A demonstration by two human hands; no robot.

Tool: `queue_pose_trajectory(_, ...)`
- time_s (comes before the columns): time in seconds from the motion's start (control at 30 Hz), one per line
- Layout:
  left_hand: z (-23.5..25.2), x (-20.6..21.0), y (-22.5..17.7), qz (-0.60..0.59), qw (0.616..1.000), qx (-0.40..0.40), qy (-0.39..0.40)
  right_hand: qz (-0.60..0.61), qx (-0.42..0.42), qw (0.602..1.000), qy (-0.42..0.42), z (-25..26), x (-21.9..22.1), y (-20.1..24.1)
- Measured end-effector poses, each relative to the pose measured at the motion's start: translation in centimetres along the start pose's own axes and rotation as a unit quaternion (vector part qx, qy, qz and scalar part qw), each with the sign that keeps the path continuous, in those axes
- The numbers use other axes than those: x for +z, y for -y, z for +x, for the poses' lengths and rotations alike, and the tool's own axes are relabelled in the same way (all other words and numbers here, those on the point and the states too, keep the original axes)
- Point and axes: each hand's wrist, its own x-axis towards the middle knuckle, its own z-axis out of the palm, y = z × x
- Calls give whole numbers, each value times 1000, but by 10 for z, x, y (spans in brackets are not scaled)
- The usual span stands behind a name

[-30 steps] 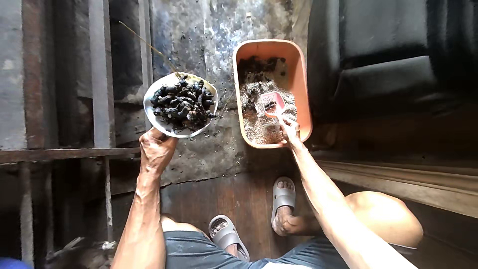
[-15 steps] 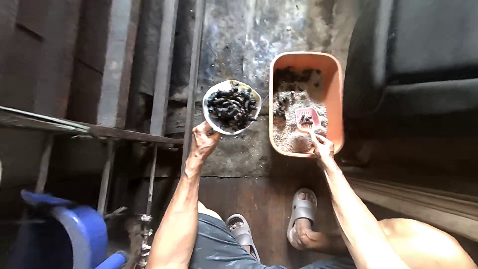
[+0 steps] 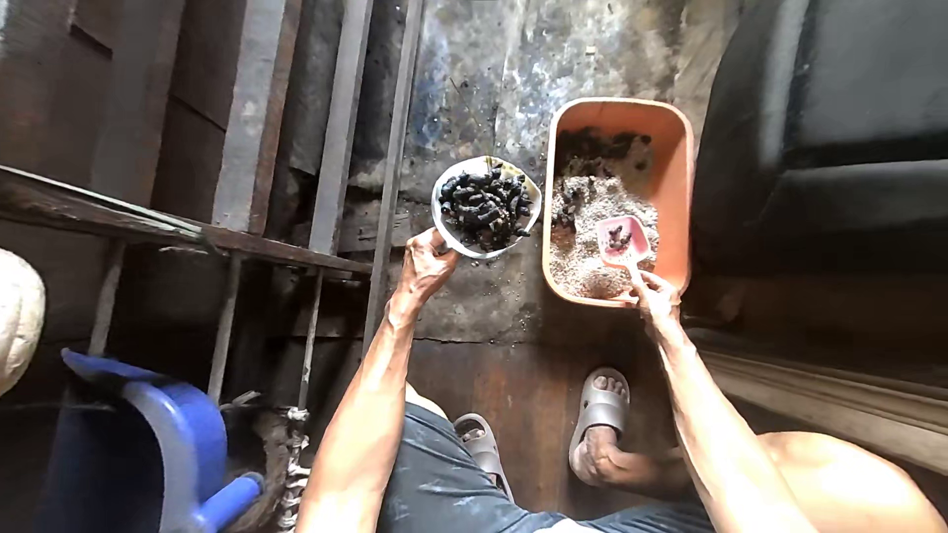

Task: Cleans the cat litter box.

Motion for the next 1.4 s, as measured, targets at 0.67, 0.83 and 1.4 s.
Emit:
queue_pose_trajectory(0.67,5,15,6,15,999,5,49,-25,-55,998,28,-6,-29,-5)
queue_pose_trajectory(0.83,9,26,9,14,997,36,69,-87,-132,986,57,-35,-61,56)
queue_pose_trajectory(1.4,16,47,-13,61,993,26,101,-445,-361,793,206,-56,-54,301)
